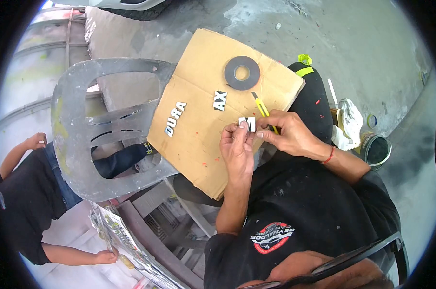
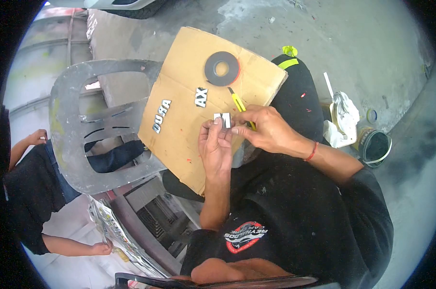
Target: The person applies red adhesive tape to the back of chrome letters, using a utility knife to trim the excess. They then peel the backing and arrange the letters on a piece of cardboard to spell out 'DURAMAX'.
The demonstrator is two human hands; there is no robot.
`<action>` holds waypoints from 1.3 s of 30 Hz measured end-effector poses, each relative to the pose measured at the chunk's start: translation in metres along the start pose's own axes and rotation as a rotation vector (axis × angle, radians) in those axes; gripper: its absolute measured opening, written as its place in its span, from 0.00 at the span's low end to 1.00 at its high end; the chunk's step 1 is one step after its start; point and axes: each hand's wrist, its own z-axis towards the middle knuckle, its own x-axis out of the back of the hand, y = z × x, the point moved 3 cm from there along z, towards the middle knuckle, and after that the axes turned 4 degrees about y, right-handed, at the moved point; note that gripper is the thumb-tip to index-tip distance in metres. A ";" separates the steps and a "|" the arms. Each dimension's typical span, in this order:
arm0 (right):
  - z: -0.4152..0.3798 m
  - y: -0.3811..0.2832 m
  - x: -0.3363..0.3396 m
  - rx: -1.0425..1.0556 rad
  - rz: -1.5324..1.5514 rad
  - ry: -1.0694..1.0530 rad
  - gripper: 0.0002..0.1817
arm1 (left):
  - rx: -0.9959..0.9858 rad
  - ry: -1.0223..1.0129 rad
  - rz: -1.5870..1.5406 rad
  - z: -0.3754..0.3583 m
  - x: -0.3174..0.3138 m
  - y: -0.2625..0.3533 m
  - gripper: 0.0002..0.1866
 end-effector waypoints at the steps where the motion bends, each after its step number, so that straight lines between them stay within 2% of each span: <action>1: 0.001 0.003 -0.006 -0.055 0.113 0.020 0.13 | -0.023 0.001 0.007 0.000 0.000 -0.001 0.08; 5: 0.003 0.003 -0.007 -0.060 0.077 0.026 0.12 | -0.068 0.032 0.049 -0.002 -0.006 0.000 0.09; 8: 0.002 0.005 -0.006 -0.080 0.121 0.023 0.11 | -0.117 -0.044 0.181 -0.006 -0.007 0.011 0.15; 10: 0.003 0.001 0.001 -0.005 0.101 0.086 0.12 | -0.186 -0.178 0.623 0.000 0.000 0.015 0.19; 11: 0.002 0.002 0.005 -0.008 0.099 0.085 0.12 | -0.182 -0.178 0.621 0.002 0.000 0.016 0.19; 13: 0.002 0.004 0.020 0.062 -0.088 0.218 0.18 | -0.228 -0.055 0.855 0.012 -0.001 0.017 0.16; 14: 0.001 0.006 0.024 0.060 -0.088 0.217 0.18 | -0.226 -0.055 0.856 0.017 -0.003 0.015 0.16; 17: -0.007 0.016 0.029 0.063 -0.218 0.144 0.31 | -0.294 0.013 1.041 0.025 -0.009 0.013 0.18; 19: -0.011 0.018 0.025 0.085 -0.187 0.170 0.32 | -1.029 -0.011 1.852 0.016 -0.029 0.023 0.18; 20: -0.012 0.019 0.023 0.118 -0.159 0.200 0.32 | -1.021 -0.018 1.865 0.017 -0.029 0.022 0.18; 22: -0.013 0.030 0.018 0.121 -0.146 0.206 0.31 | -0.971 0.088 1.545 0.018 -0.024 0.023 0.16; 25: -0.013 0.034 0.015 0.125 -0.145 0.197 0.30 | -0.984 0.005 1.501 0.016 -0.018 0.024 0.15; 26: -0.012 0.032 0.017 0.129 -0.158 0.189 0.30 | -0.977 0.001 1.511 0.017 -0.019 0.025 0.15; 28: -0.010 0.024 0.022 0.118 -0.210 0.126 0.30 | -0.929 -0.135 1.559 0.020 -0.023 0.025 0.14; 29: -0.009 0.023 0.021 0.112 -0.271 0.061 0.31 | -0.923 -0.143 1.567 0.023 -0.022 0.023 0.14; 31: -0.005 0.022 0.019 0.122 -0.286 0.073 0.33 | -0.929 -0.162 1.640 0.027 -0.019 0.019 0.14; 39: -0.003 0.018 0.002 0.089 -0.320 0.004 0.39 | -0.999 -0.109 1.657 0.025 -0.015 0.006 0.14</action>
